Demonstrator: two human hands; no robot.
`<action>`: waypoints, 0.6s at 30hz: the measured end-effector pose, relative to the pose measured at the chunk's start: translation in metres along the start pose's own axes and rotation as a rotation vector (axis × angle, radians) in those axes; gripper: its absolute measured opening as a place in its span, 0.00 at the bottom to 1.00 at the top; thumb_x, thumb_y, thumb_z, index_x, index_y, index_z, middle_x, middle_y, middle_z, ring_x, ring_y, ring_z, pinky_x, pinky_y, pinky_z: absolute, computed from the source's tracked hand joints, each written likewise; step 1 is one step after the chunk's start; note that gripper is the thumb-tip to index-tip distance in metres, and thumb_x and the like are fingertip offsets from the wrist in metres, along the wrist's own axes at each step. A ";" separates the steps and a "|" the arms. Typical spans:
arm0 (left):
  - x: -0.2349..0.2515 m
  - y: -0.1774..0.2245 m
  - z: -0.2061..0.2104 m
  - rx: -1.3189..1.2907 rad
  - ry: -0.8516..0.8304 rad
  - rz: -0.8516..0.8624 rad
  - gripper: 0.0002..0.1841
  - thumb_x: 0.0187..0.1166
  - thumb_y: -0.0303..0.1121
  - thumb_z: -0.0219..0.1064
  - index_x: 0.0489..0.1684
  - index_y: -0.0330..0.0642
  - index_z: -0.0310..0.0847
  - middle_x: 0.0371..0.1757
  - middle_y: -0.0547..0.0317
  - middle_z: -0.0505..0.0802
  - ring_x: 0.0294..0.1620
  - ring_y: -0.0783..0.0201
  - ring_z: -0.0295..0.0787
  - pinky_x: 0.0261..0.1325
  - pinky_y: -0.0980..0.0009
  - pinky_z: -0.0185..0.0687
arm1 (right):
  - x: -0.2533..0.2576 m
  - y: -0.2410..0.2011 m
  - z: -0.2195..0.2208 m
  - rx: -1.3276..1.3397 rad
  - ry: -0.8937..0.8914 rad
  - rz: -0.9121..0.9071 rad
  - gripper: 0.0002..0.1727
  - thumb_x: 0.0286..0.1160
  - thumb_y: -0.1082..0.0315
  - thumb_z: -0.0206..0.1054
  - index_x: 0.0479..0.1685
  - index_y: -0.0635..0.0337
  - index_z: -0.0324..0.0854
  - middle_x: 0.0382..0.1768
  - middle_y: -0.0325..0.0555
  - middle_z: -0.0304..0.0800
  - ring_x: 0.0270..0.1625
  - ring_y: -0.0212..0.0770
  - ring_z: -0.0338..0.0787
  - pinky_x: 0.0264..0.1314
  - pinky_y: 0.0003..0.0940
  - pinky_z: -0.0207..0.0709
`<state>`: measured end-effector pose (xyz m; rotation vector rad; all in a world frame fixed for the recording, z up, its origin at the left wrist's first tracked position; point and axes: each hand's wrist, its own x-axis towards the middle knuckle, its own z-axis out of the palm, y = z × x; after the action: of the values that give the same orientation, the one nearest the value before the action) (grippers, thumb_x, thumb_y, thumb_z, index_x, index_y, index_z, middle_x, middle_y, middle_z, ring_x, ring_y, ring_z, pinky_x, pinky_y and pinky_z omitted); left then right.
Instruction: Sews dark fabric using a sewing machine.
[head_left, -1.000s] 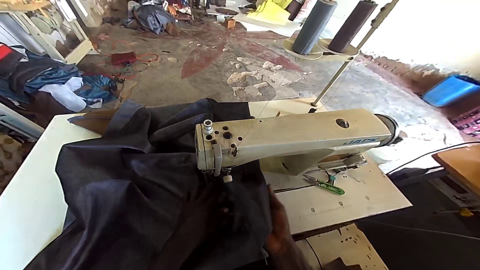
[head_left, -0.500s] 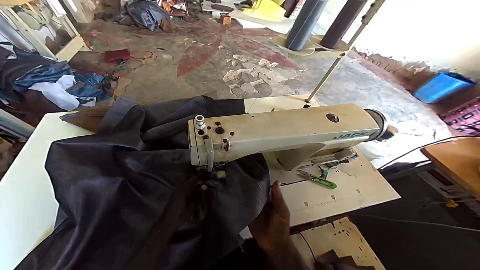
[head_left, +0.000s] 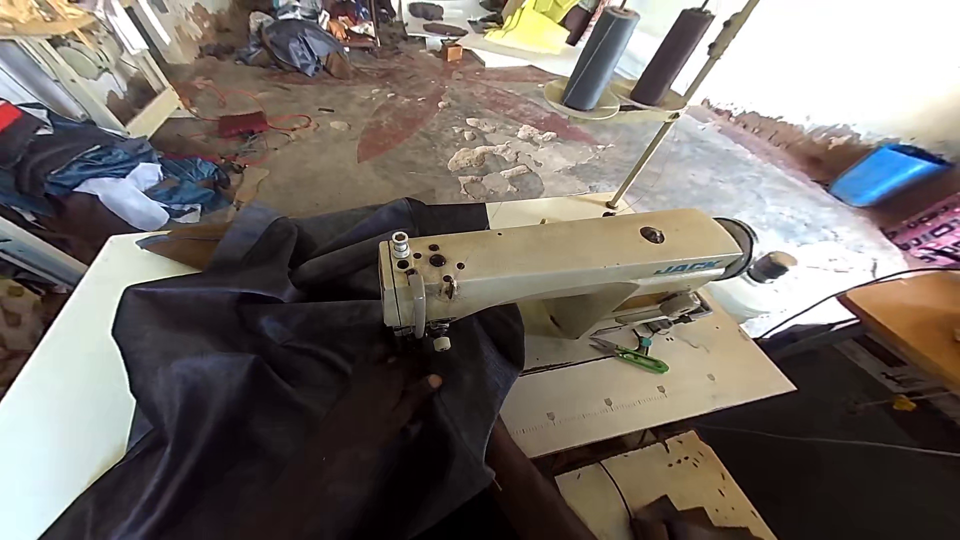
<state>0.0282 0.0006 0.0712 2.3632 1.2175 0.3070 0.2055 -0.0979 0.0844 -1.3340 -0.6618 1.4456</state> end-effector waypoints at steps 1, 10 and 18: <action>0.000 0.005 -0.001 0.040 -0.005 -0.008 0.38 0.86 0.70 0.34 0.69 0.58 0.86 0.65 0.63 0.91 0.77 0.49 0.75 0.80 0.36 0.59 | -0.001 0.001 0.000 0.011 -0.029 -0.015 0.20 0.92 0.73 0.42 0.77 0.71 0.63 0.58 0.47 0.82 0.59 0.20 0.80 0.63 0.15 0.75; -0.001 0.022 -0.008 0.164 -0.135 -0.043 0.40 0.85 0.70 0.28 0.60 0.62 0.88 0.62 0.68 0.91 0.75 0.54 0.75 0.77 0.41 0.59 | -0.021 0.025 0.020 0.608 -0.306 0.215 0.15 0.91 0.71 0.43 0.50 0.53 0.78 0.37 0.35 0.91 0.44 0.28 0.91 0.51 0.26 0.87; -0.012 0.021 0.026 0.165 -0.122 -0.080 0.39 0.83 0.70 0.45 0.79 0.49 0.76 0.90 0.55 0.70 0.89 0.43 0.62 0.81 0.33 0.57 | 0.002 0.039 -0.032 -0.308 0.052 -0.243 0.34 0.67 0.71 0.73 0.73 0.77 0.67 0.57 0.50 0.87 0.59 0.23 0.86 0.66 0.22 0.80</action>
<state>0.0466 -0.0274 0.0590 2.4233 1.3190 0.0368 0.2237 -0.1162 0.0411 -1.4627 -1.0060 1.1413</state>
